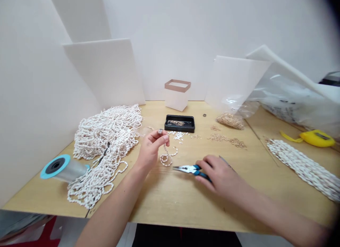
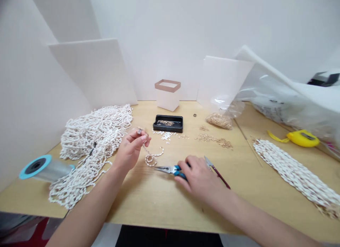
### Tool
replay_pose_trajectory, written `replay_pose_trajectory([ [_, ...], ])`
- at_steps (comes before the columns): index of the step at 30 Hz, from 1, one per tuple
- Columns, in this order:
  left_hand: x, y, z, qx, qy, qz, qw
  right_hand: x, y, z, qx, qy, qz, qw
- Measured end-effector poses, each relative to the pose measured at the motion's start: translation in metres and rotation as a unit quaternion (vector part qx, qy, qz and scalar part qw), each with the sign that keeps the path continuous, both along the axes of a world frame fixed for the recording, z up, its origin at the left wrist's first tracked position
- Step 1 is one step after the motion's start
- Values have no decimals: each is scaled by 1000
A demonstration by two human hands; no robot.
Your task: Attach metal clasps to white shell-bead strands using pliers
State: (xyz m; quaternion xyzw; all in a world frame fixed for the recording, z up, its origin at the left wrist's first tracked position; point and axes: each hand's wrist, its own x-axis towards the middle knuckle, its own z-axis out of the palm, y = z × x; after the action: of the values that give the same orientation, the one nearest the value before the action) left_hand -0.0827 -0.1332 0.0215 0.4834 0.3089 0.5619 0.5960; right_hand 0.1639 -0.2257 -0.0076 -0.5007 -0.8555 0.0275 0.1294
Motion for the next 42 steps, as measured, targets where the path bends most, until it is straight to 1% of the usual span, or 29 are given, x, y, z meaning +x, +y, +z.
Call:
replay_pose_trajectory([
  [3,1,1,-2,-2,14,8,1000,-8,-16,-20,2,-25,-3,1000],
  [6,1,4,-3,-5,13,24,1000,-10,-24,-30,23,-15,0,1000],
  [10,0,9,-3,2,10,61,998,-7,-29,-30,30,7,-1,1000],
  [13,0,10,-4,9,17,68,998,-3,-22,-21,-10,30,12,999],
  [15,0,10,-5,7,19,68,997,4,-4,-9,-59,55,12,997],
  [16,1,10,-5,5,19,68,997,11,11,-3,-83,65,1,994],
  [18,1,10,-6,2,18,69,997,29,49,11,-132,60,-73,987],
  [19,1,10,-6,1,17,69,998,41,71,17,-132,56,-118,983],
  [21,1,9,-7,-3,14,69,998,68,114,26,-133,50,-181,973],
  [23,0,9,-7,-6,16,68,998,92,150,28,-140,45,-231,962],
  [24,0,9,-7,-6,18,69,997,102,163,27,-146,44,-249,957],
  [26,-1,9,-6,-2,22,72,997,113,182,22,-157,43,-271,949],
  [28,-1,9,-5,4,26,73,997,115,192,16,-165,41,-279,945],
  [31,0,8,-3,13,36,73,997,108,199,8,-176,34,-276,944],
  [37,1,4,-1,22,45,64,997,98,206,2,-199,28,-234,951],
  [42,0,4,-6,34,48,51,997,94,214,-17,-202,53,-215,954],
])
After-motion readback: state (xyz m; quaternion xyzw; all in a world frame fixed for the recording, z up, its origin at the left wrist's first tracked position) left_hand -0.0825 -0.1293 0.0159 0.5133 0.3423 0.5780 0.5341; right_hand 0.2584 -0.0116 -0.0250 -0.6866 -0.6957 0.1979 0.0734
